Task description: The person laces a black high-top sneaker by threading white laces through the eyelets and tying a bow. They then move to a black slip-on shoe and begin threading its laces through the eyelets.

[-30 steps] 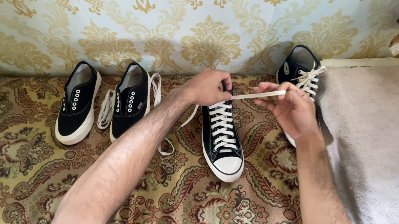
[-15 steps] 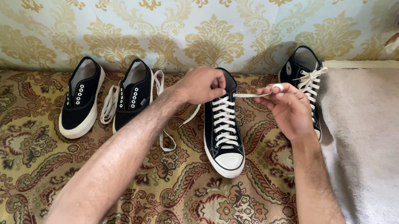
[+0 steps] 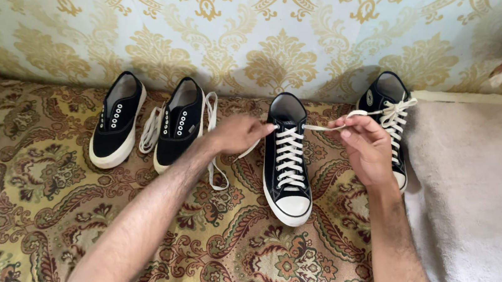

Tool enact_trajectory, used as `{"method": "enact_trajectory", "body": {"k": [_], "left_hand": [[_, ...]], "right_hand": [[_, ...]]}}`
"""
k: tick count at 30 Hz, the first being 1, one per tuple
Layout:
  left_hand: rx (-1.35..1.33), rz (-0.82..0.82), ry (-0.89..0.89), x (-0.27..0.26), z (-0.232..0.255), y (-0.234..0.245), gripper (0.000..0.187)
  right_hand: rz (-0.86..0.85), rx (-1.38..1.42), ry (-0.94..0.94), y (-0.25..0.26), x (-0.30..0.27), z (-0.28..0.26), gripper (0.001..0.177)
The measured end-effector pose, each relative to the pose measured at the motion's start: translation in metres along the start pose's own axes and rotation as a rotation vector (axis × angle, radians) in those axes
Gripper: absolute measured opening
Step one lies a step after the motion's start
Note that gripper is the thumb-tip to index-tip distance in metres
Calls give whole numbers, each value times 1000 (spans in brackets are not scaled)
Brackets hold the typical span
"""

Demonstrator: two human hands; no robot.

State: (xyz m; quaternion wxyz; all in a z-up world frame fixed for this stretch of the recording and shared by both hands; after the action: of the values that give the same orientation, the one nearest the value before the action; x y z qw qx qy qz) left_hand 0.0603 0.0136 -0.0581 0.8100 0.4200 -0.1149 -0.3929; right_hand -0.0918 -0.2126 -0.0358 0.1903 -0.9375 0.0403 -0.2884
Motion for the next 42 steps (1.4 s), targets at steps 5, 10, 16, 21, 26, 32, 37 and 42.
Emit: {"method": "enact_trajectory", "body": {"k": [5, 10, 16, 21, 26, 32, 37, 42], "left_hand": [[-271, -14, -121, -4, -9, -7, 44], [-187, 19, -108, -25, 15, 36, 41], [-14, 102, -267, -51, 95, 75, 31], [118, 181, -318, -53, 146, 87, 31], [122, 261, -484, -52, 175, 94, 27], [-257, 525, -498, -41, 138, 101, 41], [-655, 243, -472, -6, 93, 52, 71], [-830, -53, -443, 18, 74, 16, 87]], "right_hand": [[24, -93, -6, -7, 8, 1, 21], [-15, -375, -98, -35, 27, -7, 21], [-194, -807, -289, -88, 54, -9, 37], [-289, -1162, -302, -110, 70, -9, 41], [-303, -1188, -302, -105, 81, -4, 18], [-304, -1004, -356, -98, 88, -7, 12], [-311, -926, -381, -108, 95, -20, 22], [-420, -1217, -345, -119, 96, -35, 20]]}}
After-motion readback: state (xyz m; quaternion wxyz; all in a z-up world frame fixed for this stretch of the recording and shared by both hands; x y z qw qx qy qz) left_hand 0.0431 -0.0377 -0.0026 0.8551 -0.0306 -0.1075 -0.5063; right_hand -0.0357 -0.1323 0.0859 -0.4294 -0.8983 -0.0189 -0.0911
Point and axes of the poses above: each hand's wrist, its own x-axis towards the middle knuckle, its own y-axis out of the back of the hand, z = x × y, the point moved 9 cm from there along x, towards the middle knuckle, and after that the axes turned 8 degrees about -x, right-handed, at the moved point
